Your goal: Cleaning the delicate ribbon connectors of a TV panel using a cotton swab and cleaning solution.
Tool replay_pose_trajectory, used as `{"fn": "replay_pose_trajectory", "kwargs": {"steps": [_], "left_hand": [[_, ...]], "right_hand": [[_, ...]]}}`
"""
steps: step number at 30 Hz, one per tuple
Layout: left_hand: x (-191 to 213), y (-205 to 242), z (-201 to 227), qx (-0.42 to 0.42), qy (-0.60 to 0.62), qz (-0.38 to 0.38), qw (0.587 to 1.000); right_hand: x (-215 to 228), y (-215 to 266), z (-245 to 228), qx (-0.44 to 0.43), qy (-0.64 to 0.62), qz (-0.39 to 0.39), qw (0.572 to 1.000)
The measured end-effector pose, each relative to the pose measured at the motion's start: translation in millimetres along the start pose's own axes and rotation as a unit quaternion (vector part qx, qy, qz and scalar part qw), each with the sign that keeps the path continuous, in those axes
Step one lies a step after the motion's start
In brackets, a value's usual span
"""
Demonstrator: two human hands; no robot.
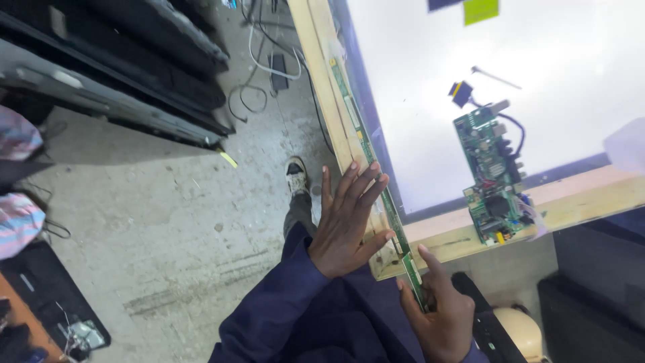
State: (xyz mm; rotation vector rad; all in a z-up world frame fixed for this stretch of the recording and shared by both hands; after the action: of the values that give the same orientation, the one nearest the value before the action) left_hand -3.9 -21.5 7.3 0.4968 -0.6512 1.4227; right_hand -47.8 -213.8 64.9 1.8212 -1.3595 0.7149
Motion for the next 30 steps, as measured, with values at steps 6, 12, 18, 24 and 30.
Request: {"fn": "replay_pose_trajectory", "kwargs": {"steps": [6, 12, 18, 24, 30], "left_hand": [[-4.6, -2.1, -1.0, -0.017, -0.028, 0.007, 0.999], [4.6, 2.4, 7.1, -0.023, -0.057, 0.015, 0.998], [5.1, 5.3, 5.1, 0.002, -0.107, -0.006, 0.994], [5.7, 4.4, 3.9, 0.001, -0.136, -0.006, 0.991], [2.8, 2.7, 3.9, 0.016, -0.119, -0.023, 0.992]], "right_hand": [[0.5, -2.7, 5.5, -0.017, -0.007, -0.118, 0.993], [-13.2, 13.6, 9.7, 0.025, -0.035, -0.113, 0.993], [22.8, -18.0, 3.3, 0.030, -0.049, -0.067, 0.996], [143.5, -153.5, 21.1, -0.066, -0.063, 0.072, 0.993], [181.8, -205.9, 8.6, -0.163, -0.226, 0.075, 0.957]]}}
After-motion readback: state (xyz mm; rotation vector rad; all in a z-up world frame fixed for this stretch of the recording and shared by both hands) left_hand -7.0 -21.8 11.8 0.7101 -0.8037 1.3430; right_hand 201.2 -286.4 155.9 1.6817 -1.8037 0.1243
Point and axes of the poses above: each hand's wrist, its own y-axis away from the middle knuckle, its own x-axis out of the back of the hand, z = x × y, the point moved 2 cm from there along -y, towards the middle knuckle, and after that the axes turned 7 degrees about -y, right-handed, at the moved point
